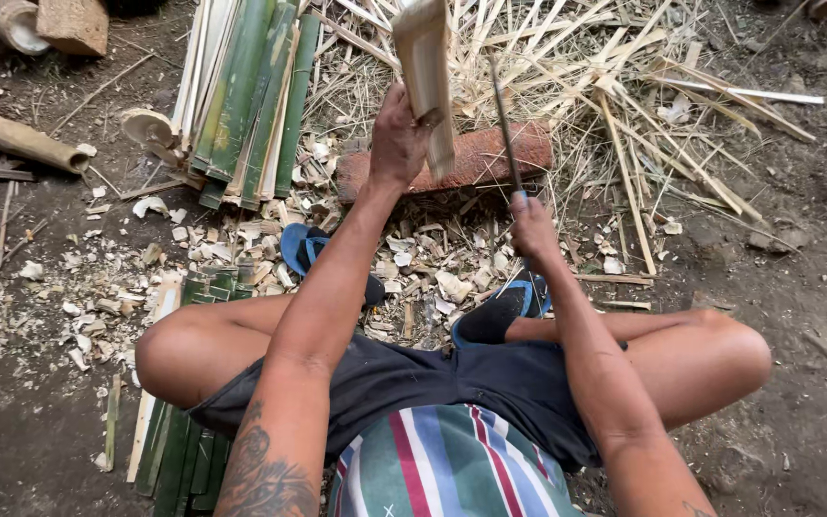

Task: The person sits on the ground and uses a machete to split bamboo stalks into thin strips. They repeatedly position the bamboo on a brick and strike it with the machete to separate the material, then stack the finished strips.

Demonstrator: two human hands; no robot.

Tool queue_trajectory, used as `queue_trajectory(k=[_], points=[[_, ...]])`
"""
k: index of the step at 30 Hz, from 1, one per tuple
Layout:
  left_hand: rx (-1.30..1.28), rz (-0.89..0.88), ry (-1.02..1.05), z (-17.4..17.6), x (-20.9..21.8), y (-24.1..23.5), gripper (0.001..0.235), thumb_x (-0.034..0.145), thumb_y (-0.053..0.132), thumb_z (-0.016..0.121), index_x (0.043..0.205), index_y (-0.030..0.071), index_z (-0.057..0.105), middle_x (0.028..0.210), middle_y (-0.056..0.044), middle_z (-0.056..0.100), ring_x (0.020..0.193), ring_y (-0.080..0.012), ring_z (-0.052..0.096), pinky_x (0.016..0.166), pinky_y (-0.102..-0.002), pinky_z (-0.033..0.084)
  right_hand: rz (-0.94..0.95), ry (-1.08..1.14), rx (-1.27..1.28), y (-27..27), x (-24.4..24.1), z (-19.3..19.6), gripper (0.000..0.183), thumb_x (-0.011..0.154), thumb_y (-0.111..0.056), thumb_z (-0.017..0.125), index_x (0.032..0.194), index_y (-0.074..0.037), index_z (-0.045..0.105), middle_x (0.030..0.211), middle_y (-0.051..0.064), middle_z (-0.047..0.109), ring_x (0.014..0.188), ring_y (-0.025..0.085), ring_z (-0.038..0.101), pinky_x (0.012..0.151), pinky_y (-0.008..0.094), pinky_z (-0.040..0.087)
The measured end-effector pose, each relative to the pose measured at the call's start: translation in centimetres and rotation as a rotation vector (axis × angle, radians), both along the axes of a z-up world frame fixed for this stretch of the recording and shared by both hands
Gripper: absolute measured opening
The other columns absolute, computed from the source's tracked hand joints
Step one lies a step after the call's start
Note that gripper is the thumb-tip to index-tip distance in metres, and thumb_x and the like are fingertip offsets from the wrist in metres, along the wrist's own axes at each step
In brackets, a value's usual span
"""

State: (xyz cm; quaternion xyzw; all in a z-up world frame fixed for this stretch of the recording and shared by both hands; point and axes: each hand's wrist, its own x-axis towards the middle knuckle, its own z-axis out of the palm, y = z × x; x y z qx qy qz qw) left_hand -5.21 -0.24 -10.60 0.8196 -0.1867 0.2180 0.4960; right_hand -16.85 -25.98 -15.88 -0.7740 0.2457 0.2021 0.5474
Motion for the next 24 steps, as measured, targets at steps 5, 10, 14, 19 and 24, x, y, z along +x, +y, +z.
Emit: queue_trajectory(k=[5,10,14,19,24], points=[[-0.148,0.182,0.069,3.6,-0.8,2.2,0.039,0.104,0.047,0.058,0.111,0.009,0.063,0.097,-0.007,0.072,0.086,-0.0179,0.078,0.063,-0.030,0.064,0.189,-0.227,0.062,6.7,-1.3,3.8,0.044,0.108,-0.051,0.040,0.111,-0.010,0.057,0.067,-0.001,0.052,0.052,0.010,0.050,0.045,0.031,0.042],[-0.820,0.024,-0.086,9.1,-2.0,3.6,0.039,0.108,0.042,0.056,0.112,0.004,0.063,0.097,-0.011,0.073,0.090,-0.0221,0.074,0.070,-0.038,0.067,0.369,-0.565,0.071,10.3,-3.4,6.8,0.045,0.108,-0.050,0.040,0.112,-0.009,0.059,0.061,0.003,0.054,0.054,0.013,0.055,0.051,0.033,0.043],[-0.903,0.048,-0.187,11.0,-2.7,4.1,0.036,0.112,0.036,0.057,0.100,0.004,0.067,0.086,-0.011,0.070,0.079,-0.0190,0.072,0.075,-0.041,0.069,0.365,-0.554,-0.022,11.6,-4.1,2.5,0.049,0.110,-0.050,0.039,0.109,-0.005,0.057,0.067,0.010,0.058,0.060,0.020,0.061,0.056,0.039,0.046],[-0.848,0.143,-0.223,10.8,-1.7,5.3,0.039,0.110,0.038,0.056,0.093,0.005,0.067,0.077,-0.013,0.071,0.068,-0.0199,0.073,0.062,-0.038,0.065,0.276,-0.334,-0.401,9.4,-0.2,-5.5,0.053,0.113,-0.049,0.037,0.103,-0.003,0.061,0.083,0.017,0.066,0.074,0.030,0.064,0.065,0.047,0.051],[-0.844,0.041,-0.118,10.7,-1.2,5.6,0.043,0.105,0.044,0.060,0.087,0.005,0.068,0.074,-0.013,0.071,0.062,-0.0195,0.074,0.056,-0.036,0.067,0.313,-0.110,-0.215,6.7,0.4,-1.1,0.054,0.111,-0.048,0.033,0.092,-0.004,0.058,0.077,0.016,0.062,0.067,0.030,0.061,0.063,0.048,0.051]])
